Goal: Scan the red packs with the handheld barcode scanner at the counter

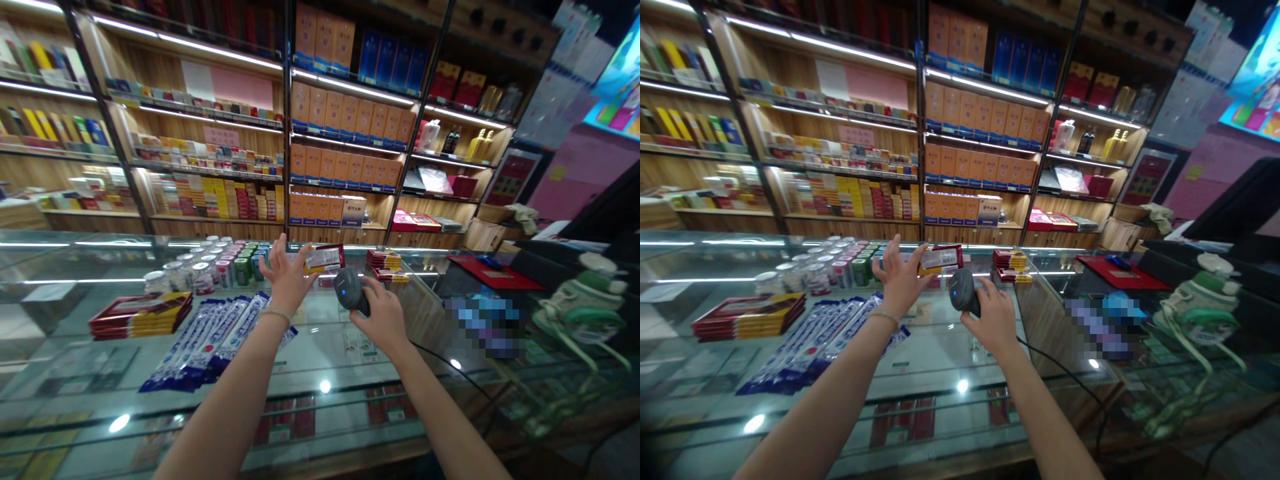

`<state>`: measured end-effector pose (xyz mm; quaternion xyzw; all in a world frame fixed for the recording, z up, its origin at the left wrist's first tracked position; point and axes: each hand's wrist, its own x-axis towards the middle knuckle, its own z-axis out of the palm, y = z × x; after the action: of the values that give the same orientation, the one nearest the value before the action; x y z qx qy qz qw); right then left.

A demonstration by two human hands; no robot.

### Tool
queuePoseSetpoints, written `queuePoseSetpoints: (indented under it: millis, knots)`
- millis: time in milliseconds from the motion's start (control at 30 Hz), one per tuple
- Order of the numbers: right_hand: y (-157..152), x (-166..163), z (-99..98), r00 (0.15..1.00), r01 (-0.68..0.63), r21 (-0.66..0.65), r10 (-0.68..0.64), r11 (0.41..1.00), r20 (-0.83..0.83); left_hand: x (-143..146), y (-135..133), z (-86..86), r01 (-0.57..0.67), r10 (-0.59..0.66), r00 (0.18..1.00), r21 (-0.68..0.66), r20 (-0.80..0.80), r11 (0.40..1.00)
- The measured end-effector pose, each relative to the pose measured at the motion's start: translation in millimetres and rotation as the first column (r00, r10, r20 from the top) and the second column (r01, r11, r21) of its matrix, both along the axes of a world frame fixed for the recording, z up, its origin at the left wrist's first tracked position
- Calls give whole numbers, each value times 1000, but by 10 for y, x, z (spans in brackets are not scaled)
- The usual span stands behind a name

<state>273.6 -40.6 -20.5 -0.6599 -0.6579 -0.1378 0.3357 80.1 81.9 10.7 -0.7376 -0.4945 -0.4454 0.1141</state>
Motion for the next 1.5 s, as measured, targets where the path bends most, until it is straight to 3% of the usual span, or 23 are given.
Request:
queuePoseSetpoints:
  millis: [333, 633, 833, 1033, 1333, 1500]
  knots:
    - [13, 18, -62, 989, -128, 244, 105, 961, 102, -5, -29, 26, -23, 21, 998, -40, -52, 999]
    - [32, 32, -89, 991, -107, 303, 75, 947, 114, 4, -57, 50, -52, 48, 996, -60, -75, 997]
    - [19, 11, -58, 993, -74, 250, 48, 965, 111, 7, -45, 35, -58, 55, 996, -45, -73, 997]
    - [45, -18, -79, 986, -9, 83, -4, 997, 164, 2, -64, 62, -65, 62, 996, -51, -62, 997]
    - [103, -47, -171, 970, 8, -30, -1, 1000, 244, 13, -53, 56, -70, 68, 996, -45, -60, 996]
    - [112, -52, -193, 978, 1, -125, 26, 992, 209, 6, -60, 57, -67, 63, 996, -62, -64, 996]
